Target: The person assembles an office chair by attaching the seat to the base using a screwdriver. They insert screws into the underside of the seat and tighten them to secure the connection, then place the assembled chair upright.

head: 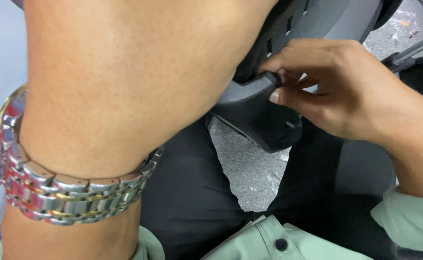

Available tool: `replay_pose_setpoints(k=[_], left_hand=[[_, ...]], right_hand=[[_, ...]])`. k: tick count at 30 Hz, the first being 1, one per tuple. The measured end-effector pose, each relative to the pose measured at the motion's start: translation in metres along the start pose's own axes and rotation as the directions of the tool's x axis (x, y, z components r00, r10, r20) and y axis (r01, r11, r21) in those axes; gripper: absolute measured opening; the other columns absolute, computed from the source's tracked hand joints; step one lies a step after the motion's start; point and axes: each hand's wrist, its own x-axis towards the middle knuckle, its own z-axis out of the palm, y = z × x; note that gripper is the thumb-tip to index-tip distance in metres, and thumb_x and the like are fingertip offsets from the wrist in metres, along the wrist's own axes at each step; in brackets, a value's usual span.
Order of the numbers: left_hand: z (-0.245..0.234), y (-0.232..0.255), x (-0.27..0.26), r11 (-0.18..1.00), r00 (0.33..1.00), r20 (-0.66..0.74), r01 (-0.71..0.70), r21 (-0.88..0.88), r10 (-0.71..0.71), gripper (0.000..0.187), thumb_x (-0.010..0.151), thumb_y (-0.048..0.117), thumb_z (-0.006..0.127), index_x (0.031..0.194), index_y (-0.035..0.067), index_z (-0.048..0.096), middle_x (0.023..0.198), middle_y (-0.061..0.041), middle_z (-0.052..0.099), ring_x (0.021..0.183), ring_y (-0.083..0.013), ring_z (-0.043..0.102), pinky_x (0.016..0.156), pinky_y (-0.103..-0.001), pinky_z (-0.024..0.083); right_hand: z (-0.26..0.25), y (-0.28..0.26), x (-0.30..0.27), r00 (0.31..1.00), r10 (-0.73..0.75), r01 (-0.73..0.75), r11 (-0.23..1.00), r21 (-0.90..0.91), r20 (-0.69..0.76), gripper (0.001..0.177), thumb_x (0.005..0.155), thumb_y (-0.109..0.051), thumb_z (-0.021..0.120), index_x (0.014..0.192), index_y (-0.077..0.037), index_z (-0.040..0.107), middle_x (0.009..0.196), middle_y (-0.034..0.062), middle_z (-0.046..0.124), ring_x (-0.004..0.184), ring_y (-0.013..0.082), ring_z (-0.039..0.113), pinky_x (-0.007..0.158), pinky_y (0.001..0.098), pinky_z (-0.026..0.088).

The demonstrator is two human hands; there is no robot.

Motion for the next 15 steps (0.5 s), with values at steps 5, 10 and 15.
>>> replay_pose_setpoints(k=[5, 10, 15], left_hand=[[-0.009, -0.003, -0.004, 0.999, 0.999, -0.026, 0.037, -0.002, -0.037, 0.02, 0.1, 0.012, 0.067, 0.119, 0.01, 0.073, 0.09, 0.0, 0.072, 0.076, -0.009, 0.07, 0.068, -0.025, 0.053], [-0.026, -0.009, -0.007, 0.99, 0.989, -0.056, 0.132, -0.054, -0.135, 0.021, 0.099, 0.011, 0.067, 0.119, 0.011, 0.073, 0.09, 0.0, 0.072, 0.075, -0.0093, 0.069, 0.068, -0.025, 0.053], [-0.015, -0.015, -0.011, 0.983, 0.988, -0.008, 0.153, -0.098, -0.155, 0.022, 0.098, 0.011, 0.066, 0.119, 0.011, 0.073, 0.089, 0.0, 0.072, 0.075, -0.0096, 0.069, 0.068, -0.025, 0.053]], right_hand=[[0.003, 0.001, -0.001, 0.993, -0.112, 0.11, 0.993, -0.033, -0.048, 0.029, 0.087, -0.006, 0.076, 0.116, -0.004, 0.069, 0.089, 0.0083, 0.066, 0.077, 0.0178, 0.069, 0.065, 0.032, 0.057], [0.012, -0.005, -0.006, 0.989, -0.105, 0.104, 0.995, -0.014, -0.102, 0.028, 0.091, -0.003, 0.074, 0.118, -0.003, 0.067, 0.092, 0.0075, 0.062, 0.083, 0.0154, 0.066, 0.067, 0.0316, 0.057], [0.015, -0.001, 0.001, 0.994, -0.086, 0.099, 0.97, 0.222, -0.067, 0.032, 0.092, -0.001, 0.073, 0.122, -0.004, 0.068, 0.097, 0.0047, 0.061, 0.092, 0.0141, 0.063, 0.079, 0.0301, 0.058]])
